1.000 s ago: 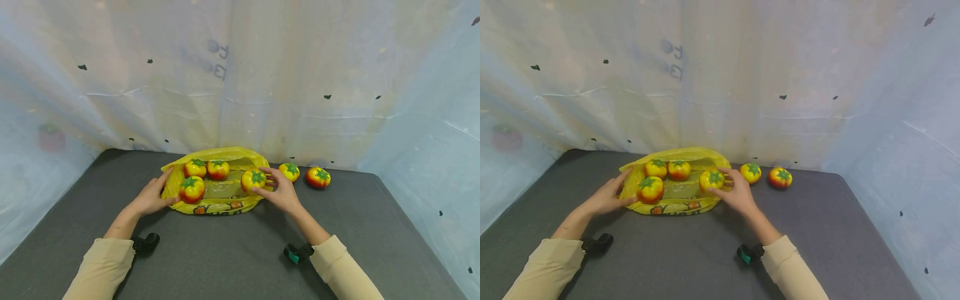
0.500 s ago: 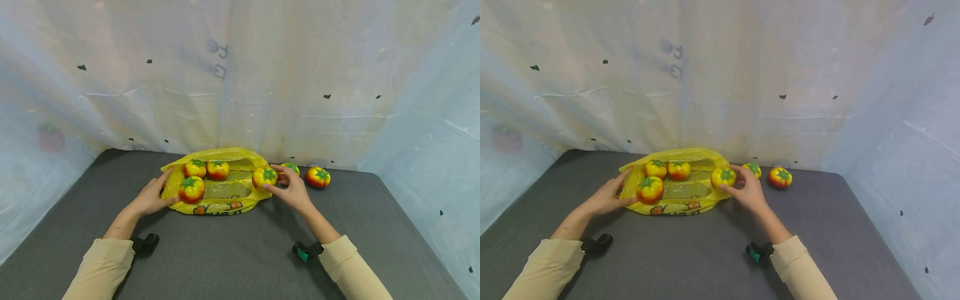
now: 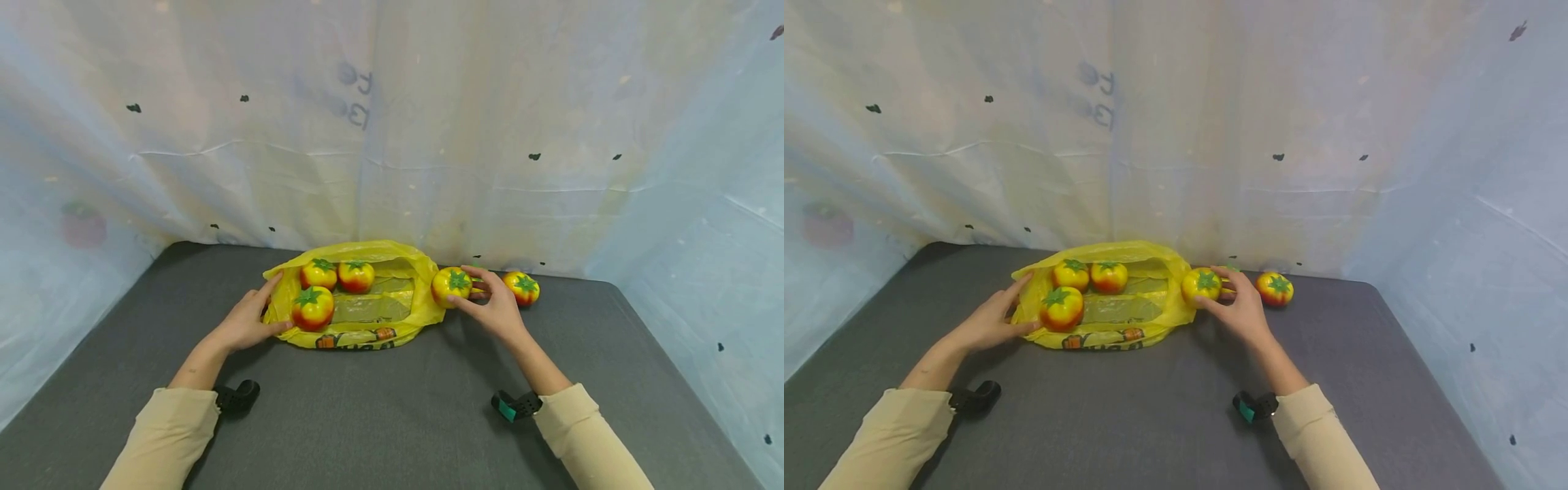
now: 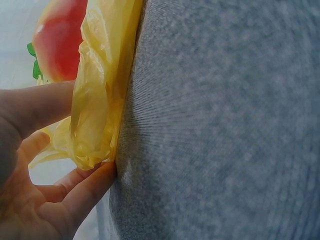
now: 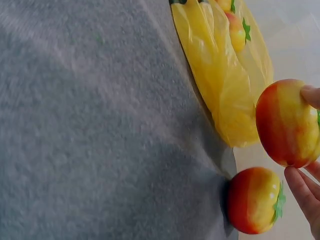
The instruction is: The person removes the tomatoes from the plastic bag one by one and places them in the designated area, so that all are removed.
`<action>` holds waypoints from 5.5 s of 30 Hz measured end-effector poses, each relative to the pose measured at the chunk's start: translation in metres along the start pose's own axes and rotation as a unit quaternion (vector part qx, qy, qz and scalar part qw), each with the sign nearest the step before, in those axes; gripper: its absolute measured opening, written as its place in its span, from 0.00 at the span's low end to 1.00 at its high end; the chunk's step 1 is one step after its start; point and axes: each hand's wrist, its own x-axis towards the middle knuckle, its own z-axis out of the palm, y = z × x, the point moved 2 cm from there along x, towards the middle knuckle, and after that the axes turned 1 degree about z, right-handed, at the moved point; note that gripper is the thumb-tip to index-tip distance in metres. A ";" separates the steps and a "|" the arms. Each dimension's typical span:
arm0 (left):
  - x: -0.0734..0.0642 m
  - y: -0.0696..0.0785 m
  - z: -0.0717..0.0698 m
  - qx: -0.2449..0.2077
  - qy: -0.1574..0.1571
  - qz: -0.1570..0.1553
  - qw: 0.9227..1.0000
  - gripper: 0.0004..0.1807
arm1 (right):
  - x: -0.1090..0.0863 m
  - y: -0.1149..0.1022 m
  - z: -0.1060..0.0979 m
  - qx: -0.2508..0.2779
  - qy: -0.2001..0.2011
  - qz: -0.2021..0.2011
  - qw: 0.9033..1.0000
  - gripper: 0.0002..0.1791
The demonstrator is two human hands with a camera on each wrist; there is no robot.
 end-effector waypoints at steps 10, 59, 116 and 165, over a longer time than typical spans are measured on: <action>0.001 -0.003 0.001 -0.002 -0.002 0.002 1.000 0.50 | -0.001 0.010 -0.013 -0.038 0.013 0.048 0.998 0.37; -0.002 0.000 -0.001 -0.003 -0.005 0.002 1.000 0.50 | -0.009 0.030 -0.096 -0.114 0.093 0.082 0.986 0.41; 0.000 -0.003 0.002 -0.008 -0.001 0.000 1.000 0.51 | -0.021 0.117 -0.142 -0.169 0.098 0.246 0.949 0.47; 0.007 0.005 -0.004 0.007 -0.005 -0.021 1.000 0.54 | 0.005 0.044 -0.094 -0.081 0.174 0.129 0.973 0.30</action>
